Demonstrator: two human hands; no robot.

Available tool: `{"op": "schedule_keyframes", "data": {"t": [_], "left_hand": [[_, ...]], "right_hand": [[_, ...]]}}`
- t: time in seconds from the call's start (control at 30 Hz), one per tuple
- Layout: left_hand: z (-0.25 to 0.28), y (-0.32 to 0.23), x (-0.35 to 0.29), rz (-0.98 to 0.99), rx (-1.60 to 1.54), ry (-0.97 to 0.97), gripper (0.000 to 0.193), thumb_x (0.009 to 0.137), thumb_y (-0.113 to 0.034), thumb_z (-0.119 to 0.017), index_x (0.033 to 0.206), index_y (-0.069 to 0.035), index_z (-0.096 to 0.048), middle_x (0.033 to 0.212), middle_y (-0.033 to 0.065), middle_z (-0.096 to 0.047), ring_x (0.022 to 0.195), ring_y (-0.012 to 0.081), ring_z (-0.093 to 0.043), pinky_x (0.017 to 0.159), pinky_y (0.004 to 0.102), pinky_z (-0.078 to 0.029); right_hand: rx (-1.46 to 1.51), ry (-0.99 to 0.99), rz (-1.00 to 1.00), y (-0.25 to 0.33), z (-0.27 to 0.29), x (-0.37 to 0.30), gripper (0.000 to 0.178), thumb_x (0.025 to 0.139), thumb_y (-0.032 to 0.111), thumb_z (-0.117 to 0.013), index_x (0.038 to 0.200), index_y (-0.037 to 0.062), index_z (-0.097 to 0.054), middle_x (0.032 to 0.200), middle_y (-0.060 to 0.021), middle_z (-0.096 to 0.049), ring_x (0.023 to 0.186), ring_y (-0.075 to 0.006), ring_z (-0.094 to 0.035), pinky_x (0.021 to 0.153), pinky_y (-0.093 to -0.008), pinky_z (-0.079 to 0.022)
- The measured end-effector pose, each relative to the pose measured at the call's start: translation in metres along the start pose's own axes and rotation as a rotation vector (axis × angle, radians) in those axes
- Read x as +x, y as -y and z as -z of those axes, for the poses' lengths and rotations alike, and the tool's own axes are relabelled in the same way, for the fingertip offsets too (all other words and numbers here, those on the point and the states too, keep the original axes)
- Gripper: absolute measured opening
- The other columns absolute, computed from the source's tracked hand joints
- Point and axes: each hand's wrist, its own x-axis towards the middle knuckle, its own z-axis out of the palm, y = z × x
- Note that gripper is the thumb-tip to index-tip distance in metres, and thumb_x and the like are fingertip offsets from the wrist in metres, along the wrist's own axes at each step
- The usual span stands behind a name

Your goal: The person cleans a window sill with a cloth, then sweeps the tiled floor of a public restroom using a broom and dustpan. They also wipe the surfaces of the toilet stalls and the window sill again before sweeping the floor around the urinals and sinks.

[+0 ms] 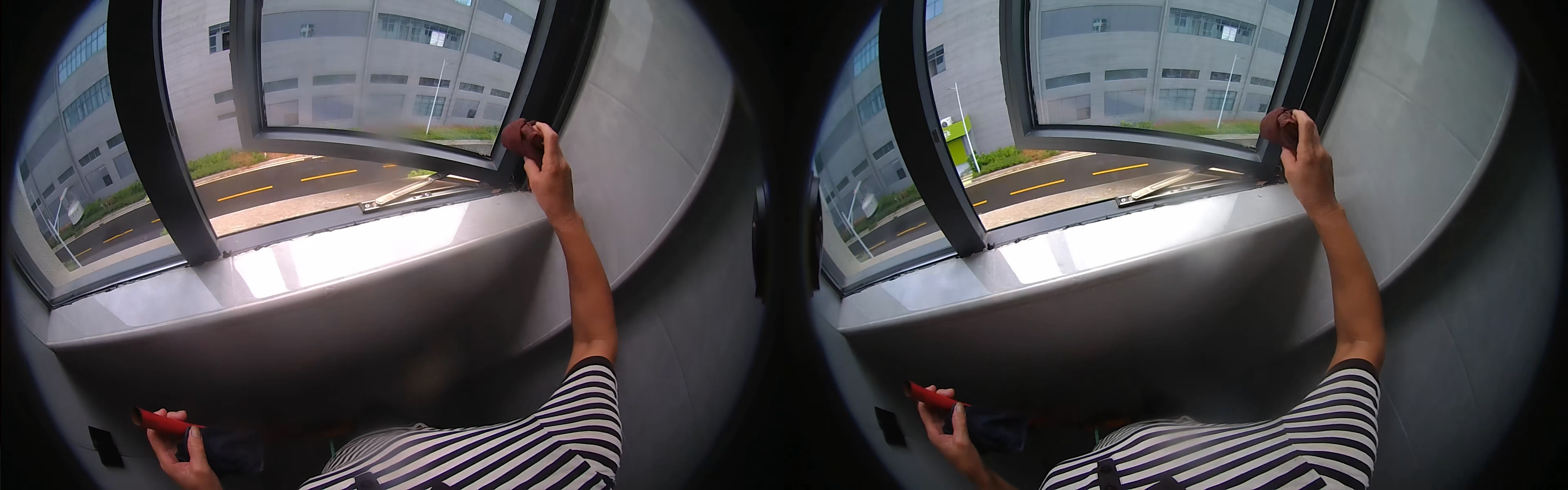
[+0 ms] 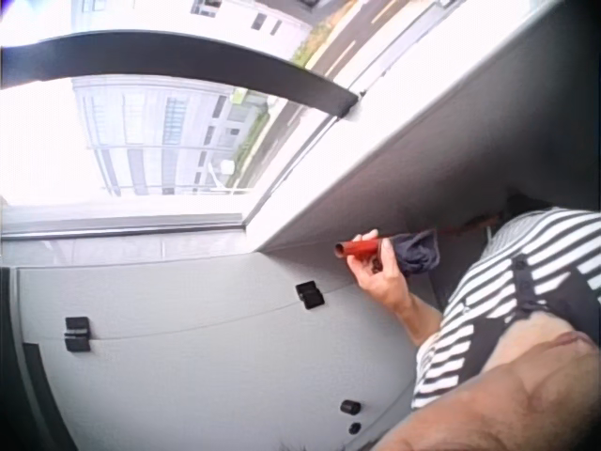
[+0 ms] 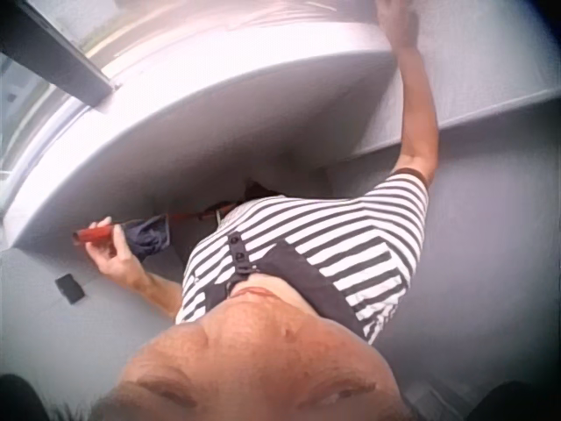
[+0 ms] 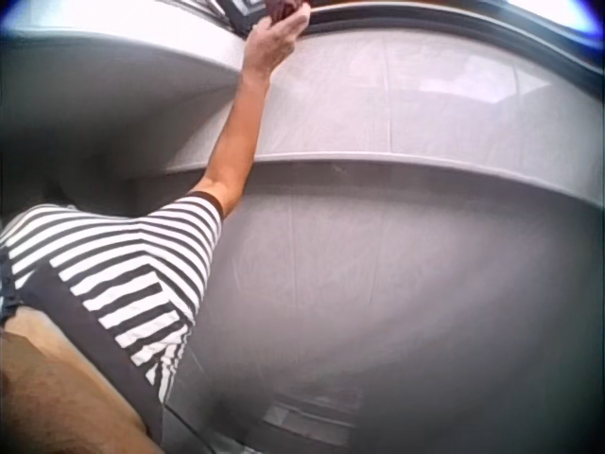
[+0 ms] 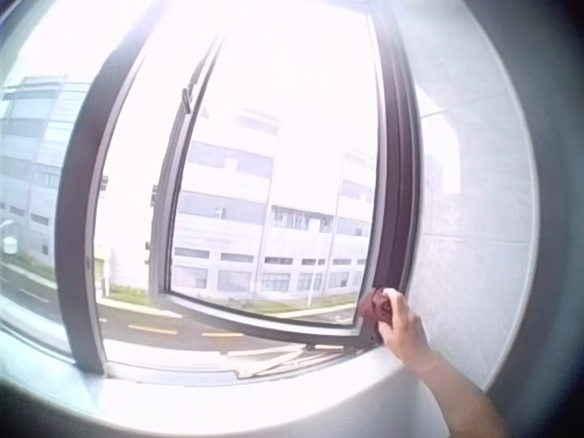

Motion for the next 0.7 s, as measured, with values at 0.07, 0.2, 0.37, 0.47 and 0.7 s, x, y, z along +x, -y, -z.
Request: {"op": "schedule_keyframes", "data": {"t": [0.07, 0.2, 0.37, 0.47, 0.7], "left_hand": [[-0.007, 0.004, 0.002, -0.029, -0.005, 0.013, 0.046, 0.083, 0.001, -0.054, 0.128, 0.001, -0.045, 0.105, 0.0098, -0.058, 0.103, 0.0177, -0.052, 0.091, 0.0309, -0.041], [-0.015, -0.002, -0.002, 0.036, -0.005, -0.011, 0.046, 0.082, 0.001, -0.055, 0.127, 0.002, -0.045, 0.105, 0.0098, -0.058, 0.101, 0.0175, -0.052, 0.092, 0.0320, -0.041], [-0.015, -0.002, -0.005, 0.013, 0.025, -0.039, 0.049, 0.078, 0.003, -0.057, 0.126, 0.002, -0.046, 0.104, 0.0091, -0.058, 0.101, 0.0179, -0.052, 0.097, 0.0324, -0.035], [-0.012, -0.010, -0.005, 0.084, 0.027, -0.024, 0.048, 0.076, 0.003, -0.058, 0.123, 0.000, -0.048, 0.103, 0.0092, -0.058, 0.099, 0.0186, -0.053, 0.094, 0.0324, -0.039], [-0.018, -0.021, -0.022, 0.087, 0.079, -0.116, 0.049, 0.075, -0.001, -0.061, 0.122, 0.000, -0.049, 0.100, 0.0098, -0.059, 0.095, 0.0186, -0.054, 0.089, 0.0314, -0.041]], "right_hand": [[-0.240, 0.179, 0.226, -0.014, -0.029, -0.004, 0.038, 0.078, 0.000, -0.056, 0.116, 0.0033, -0.053, 0.120, -0.0128, -0.056, 0.099, -0.0311, -0.059, 0.083, -0.0371, -0.053], [-0.274, 0.425, 0.323, -0.007, -0.076, -0.019, 0.013, 0.075, -0.001, -0.053, 0.085, 0.0063, -0.058, 0.093, -0.0077, -0.056, 0.089, -0.0267, -0.055, 0.076, -0.0364, -0.051], [-0.095, 0.434, 0.294, 0.006, -0.060, -0.005, 0.013, 0.076, -0.001, -0.054, 0.081, 0.0074, -0.061, 0.088, -0.0067, -0.059, 0.088, -0.0274, -0.057, 0.075, -0.0369, -0.049], [0.012, 0.382, 0.384, 0.035, -0.065, -0.002, 0.016, 0.075, -0.002, -0.054, 0.089, 0.0052, -0.059, 0.092, -0.0089, -0.059, 0.087, -0.0278, -0.058, 0.075, -0.0369, -0.048], [0.386, 0.411, 0.581, 0.157, -0.153, 0.047, 0.012, 0.078, 0.005, -0.057, 0.089, 0.0100, -0.059, 0.088, -0.0062, -0.060, 0.087, -0.0251, -0.057, 0.071, -0.0360, -0.048]]}}
